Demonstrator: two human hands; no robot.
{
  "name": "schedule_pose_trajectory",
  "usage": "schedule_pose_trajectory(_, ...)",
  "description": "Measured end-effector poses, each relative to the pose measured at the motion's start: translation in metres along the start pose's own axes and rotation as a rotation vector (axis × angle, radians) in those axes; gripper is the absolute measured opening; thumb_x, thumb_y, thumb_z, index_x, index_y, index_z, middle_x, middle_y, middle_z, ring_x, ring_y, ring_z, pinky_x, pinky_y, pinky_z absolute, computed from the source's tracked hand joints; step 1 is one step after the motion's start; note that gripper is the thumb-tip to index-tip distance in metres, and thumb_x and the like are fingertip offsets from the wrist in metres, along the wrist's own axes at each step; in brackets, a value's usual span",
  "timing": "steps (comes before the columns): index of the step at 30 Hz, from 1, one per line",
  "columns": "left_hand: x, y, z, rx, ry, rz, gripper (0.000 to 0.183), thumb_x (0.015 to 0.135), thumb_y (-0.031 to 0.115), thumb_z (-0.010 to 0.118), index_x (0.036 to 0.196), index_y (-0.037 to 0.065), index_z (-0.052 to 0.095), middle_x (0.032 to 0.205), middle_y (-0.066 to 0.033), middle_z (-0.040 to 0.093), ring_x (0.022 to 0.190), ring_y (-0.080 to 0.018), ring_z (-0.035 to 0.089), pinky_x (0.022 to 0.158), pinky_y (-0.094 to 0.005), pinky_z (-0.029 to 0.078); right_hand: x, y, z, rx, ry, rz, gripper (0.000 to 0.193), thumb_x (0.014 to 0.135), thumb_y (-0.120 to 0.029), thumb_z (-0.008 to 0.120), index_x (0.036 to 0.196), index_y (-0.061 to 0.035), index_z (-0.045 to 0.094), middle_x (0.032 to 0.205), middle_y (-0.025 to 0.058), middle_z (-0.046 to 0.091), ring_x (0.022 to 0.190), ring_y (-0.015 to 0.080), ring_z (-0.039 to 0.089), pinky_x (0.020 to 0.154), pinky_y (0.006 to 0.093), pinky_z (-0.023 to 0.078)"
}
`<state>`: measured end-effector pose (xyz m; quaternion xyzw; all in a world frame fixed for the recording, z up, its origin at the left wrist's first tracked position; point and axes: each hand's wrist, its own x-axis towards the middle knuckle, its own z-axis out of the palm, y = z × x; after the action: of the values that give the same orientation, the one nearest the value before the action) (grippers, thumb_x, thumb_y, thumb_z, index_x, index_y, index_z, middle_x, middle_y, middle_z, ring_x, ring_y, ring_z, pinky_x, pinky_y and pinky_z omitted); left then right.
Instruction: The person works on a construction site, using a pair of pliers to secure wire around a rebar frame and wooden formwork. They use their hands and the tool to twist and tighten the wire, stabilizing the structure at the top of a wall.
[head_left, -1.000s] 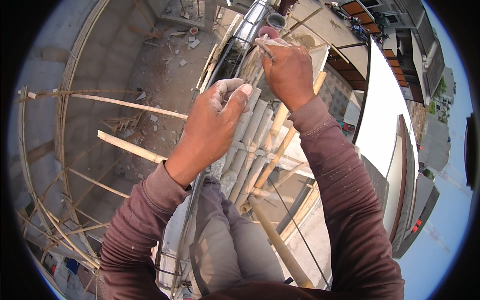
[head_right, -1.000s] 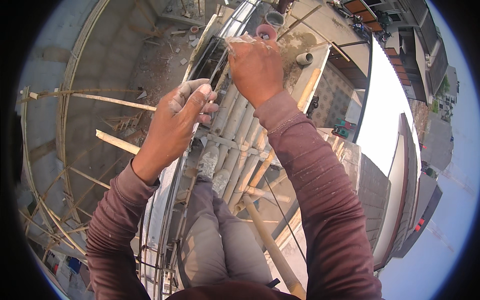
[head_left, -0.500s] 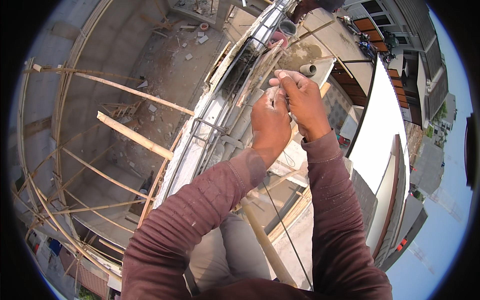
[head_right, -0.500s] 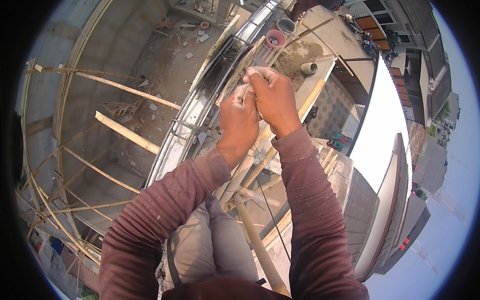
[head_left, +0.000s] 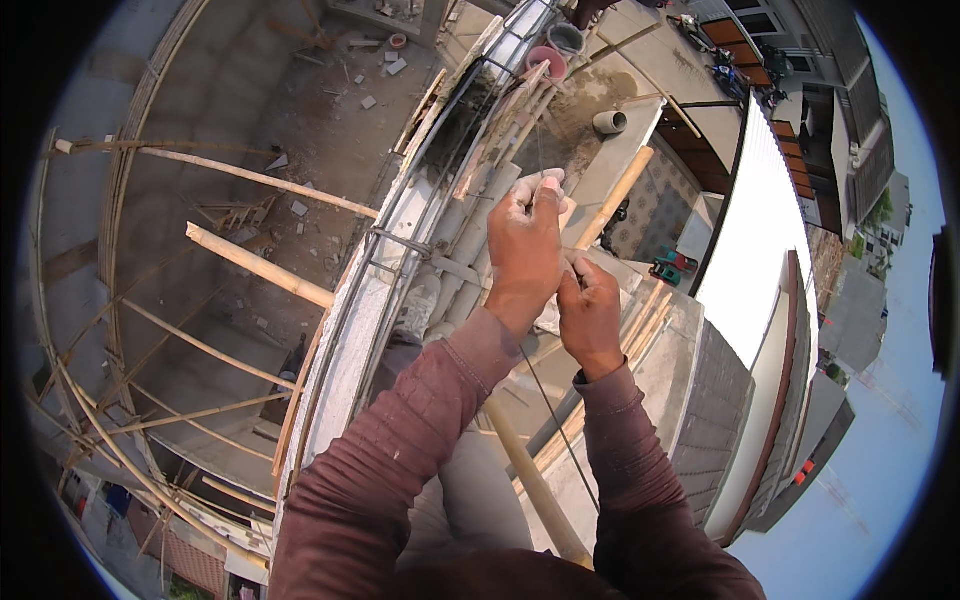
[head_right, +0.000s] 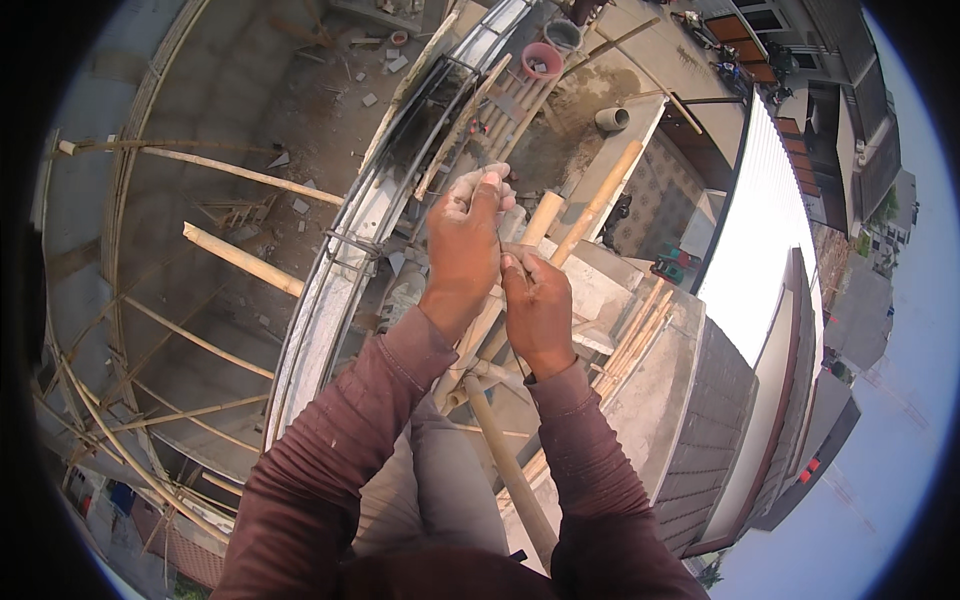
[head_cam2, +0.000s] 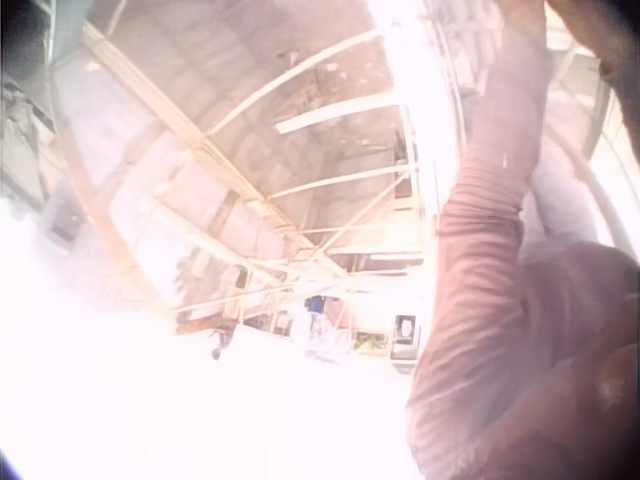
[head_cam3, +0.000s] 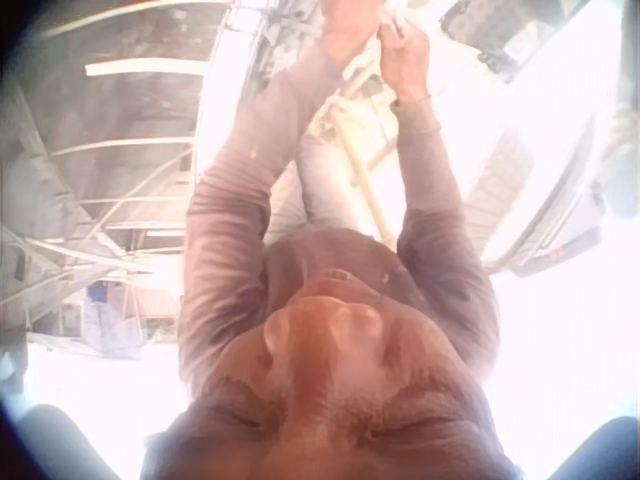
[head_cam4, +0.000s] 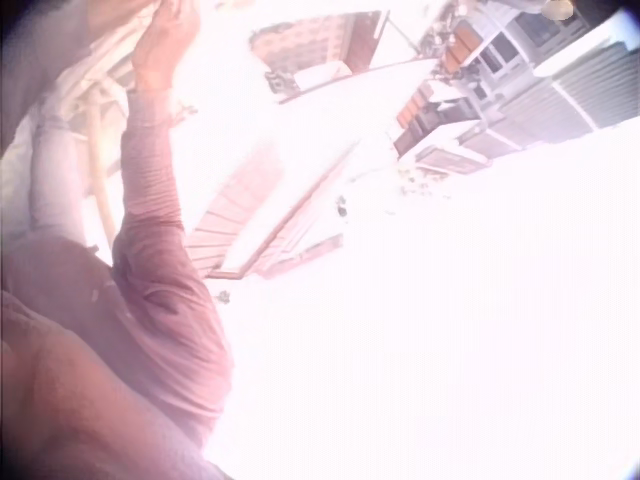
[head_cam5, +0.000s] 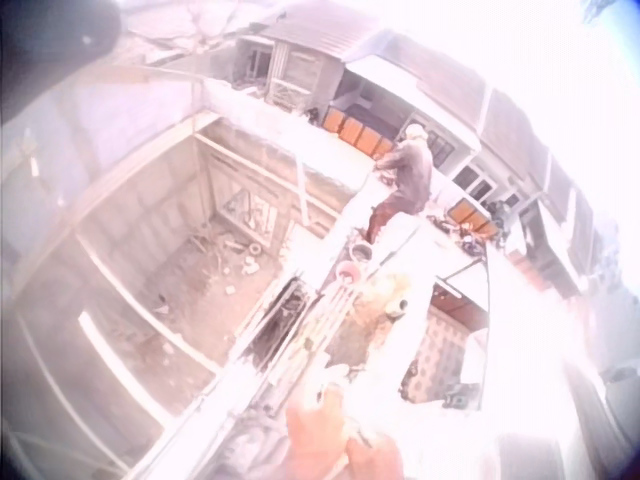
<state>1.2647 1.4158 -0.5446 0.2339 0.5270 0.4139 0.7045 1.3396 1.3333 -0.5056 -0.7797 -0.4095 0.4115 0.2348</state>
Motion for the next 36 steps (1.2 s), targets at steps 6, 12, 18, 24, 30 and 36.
schedule_pose_trajectory(6, -0.014, 0.056, -0.007, -0.236, -0.005, -0.119, 0.034, 0.104, 0.028, 0.054, 0.12, -0.001, 0.06, 0.092, -0.0011, 0.059, 0.082, -0.0102, 0.06, 0.077, -0.0254, 0.051, -0.058, 0.029, -0.034, -0.068, 0.127, -0.155, 0.017, 0.097, -0.013, 0.062, 0.1, 0.0016, 0.07, 0.086, 0.012, 0.069, 0.076, 0.0165, 0.06, 0.073, 0.0306, 0.048)
schedule_pose_trajectory(12, -0.011, 0.082, -0.052, -0.117, -0.144, -0.212, 0.038, 0.103, 0.031, 0.057, 0.122, -0.001, 0.06, 0.081, 0.0031, 0.053, 0.07, -0.0086, 0.056, 0.073, -0.0261, 0.053, -0.103, 0.046, -0.103, 0.032, 0.123, 0.101, 0.019, 0.097, -0.017, 0.063, 0.1, -0.0005, 0.072, 0.065, -0.0081, 0.047, 0.058, 0.0024, 0.038, 0.053, 0.022, 0.03)
schedule_pose_trajectory(18, 0.013, 0.101, -0.08, 0.373, -0.157, -0.064, 0.033, 0.103, 0.023, 0.057, 0.12, -0.005, 0.064, 0.089, -0.0009, 0.064, 0.078, -0.006, 0.058, 0.074, -0.0214, 0.051, -0.098, -0.029, -0.118, 0.325, 0.116, 0.292, 0.03, 0.099, -0.022, 0.058, 0.1, 0.0041, 0.072, 0.064, -0.0049, 0.049, 0.06, 0.0063, 0.044, 0.056, 0.0255, 0.036)
schedule_pose_trajectory(24, 0.02, 0.098, -0.101, 0.919, 0.012, 0.471, 0.038, 0.096, 0.021, 0.064, 0.121, -0.007, 0.062, 0.104, -0.0188, 0.069, 0.098, -0.029, 0.066, 0.089, -0.0383, 0.05, -0.027, -0.081, -0.125, -0.034, 0.127, -0.022, 0.03, 0.096, -0.02, 0.058, 0.094, 0.0069, 0.072, 0.066, 0.0051, 0.059, 0.063, 0.0108, 0.052, 0.062, 0.028, 0.043)
schedule_pose_trajectory(30, -0.003, 0.08, -0.142, 1.402, -0.004, 0.459, 0.059, 0.096, 0.035, 0.064, 0.133, -0.009, 0.05, 0.127, -0.0303, 0.057, 0.12, -0.0429, 0.054, 0.103, -0.0452, 0.043, 0.029, -0.091, -0.114, 0.073, 0.007, 0.076, 0.027, 0.093, -0.018, 0.058, 0.093, 0.0047, 0.072, 0.063, 0.0134, 0.06, 0.063, 0.0173, 0.058, 0.063, 0.0343, 0.046)
schedule_pose_trajectory(36, -0.013, 0.064, -0.145, 1.405, 0.02, 0.328, 0.056, 0.099, 0.037, 0.056, 0.129, -0.01, 0.052, 0.125, -0.0313, 0.057, 0.116, -0.0451, 0.056, 0.099, -0.0469, 0.046, 0.069, -0.093, -0.103, -0.552, -0.167, -0.196, 0.022, 0.086, -0.013, 0.058, 0.093, -0.0023, 0.076, 0.092, 0.0228, 0.071, 0.084, 0.0405, 0.069, 0.082, 0.0457, 0.055)
